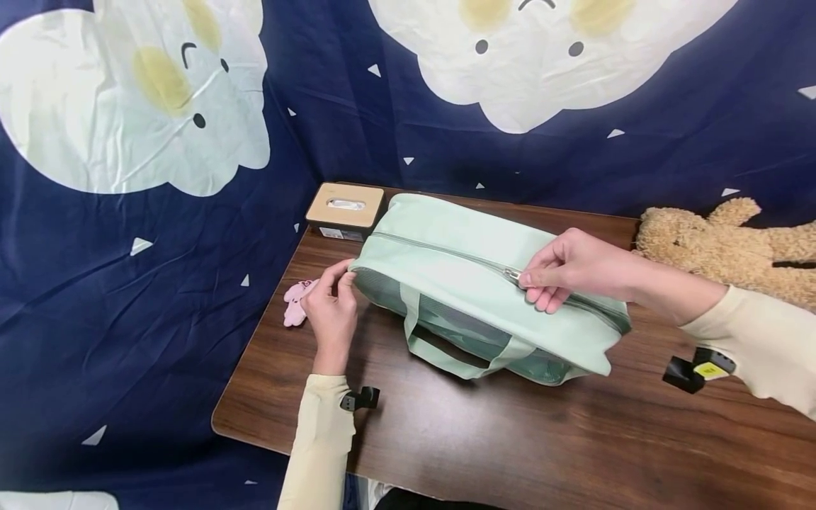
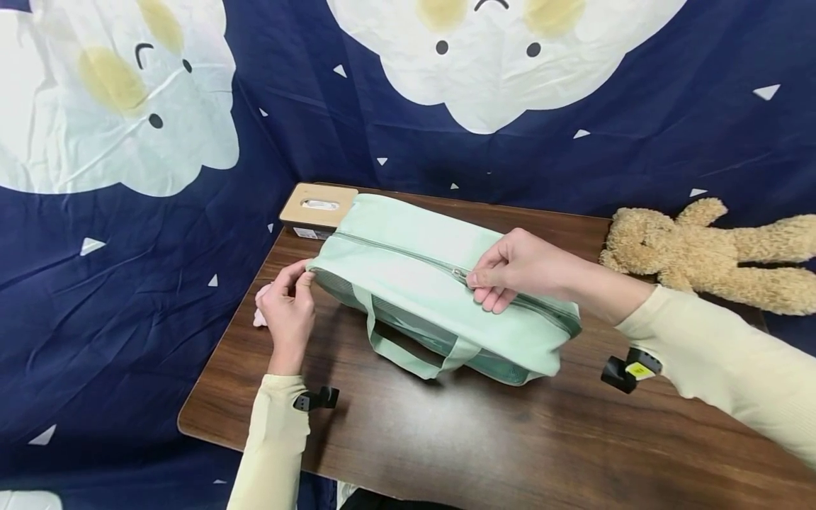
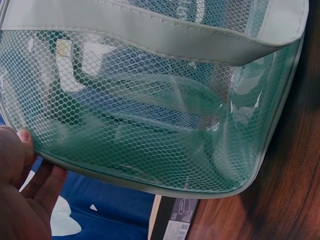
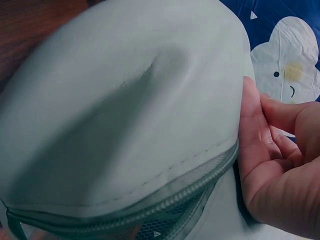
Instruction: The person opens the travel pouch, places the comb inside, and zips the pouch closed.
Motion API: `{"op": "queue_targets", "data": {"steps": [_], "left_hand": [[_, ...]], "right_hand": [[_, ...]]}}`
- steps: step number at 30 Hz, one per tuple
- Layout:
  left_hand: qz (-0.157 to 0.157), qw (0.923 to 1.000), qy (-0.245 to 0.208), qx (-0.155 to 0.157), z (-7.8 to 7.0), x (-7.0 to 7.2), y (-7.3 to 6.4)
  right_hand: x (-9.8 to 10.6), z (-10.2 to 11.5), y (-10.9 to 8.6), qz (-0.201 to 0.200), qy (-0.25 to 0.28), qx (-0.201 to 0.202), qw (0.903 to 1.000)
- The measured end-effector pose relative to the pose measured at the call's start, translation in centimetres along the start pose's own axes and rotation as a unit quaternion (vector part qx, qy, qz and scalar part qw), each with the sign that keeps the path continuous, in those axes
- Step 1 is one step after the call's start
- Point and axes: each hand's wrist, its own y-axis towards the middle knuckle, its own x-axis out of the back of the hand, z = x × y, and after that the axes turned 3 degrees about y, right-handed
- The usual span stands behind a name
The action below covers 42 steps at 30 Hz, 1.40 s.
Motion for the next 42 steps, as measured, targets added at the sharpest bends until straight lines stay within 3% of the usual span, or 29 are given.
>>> {"op": "queue_targets", "data": {"steps": [24, 34, 42], "left_hand": [[0.000, 1.0000, -0.005, 0.005, 0.4, 0.0, -0.2], [-0.002, 0.9999, -0.014, 0.001, 0.4, -0.3, -0.1], [-0.001, 0.9999, -0.014, -0.003, 0.2, -0.2, 0.0]], "right_hand": [[2.1, -2.9, -2.3, 0.005, -0.009, 0.006, 0.9999], [3.5, -5.0, -3.5, 0.039, 0.003, 0.058, 0.9976], [4.4, -6.5, -4.3, 0.060, 0.025, 0.053, 0.9965]]}}
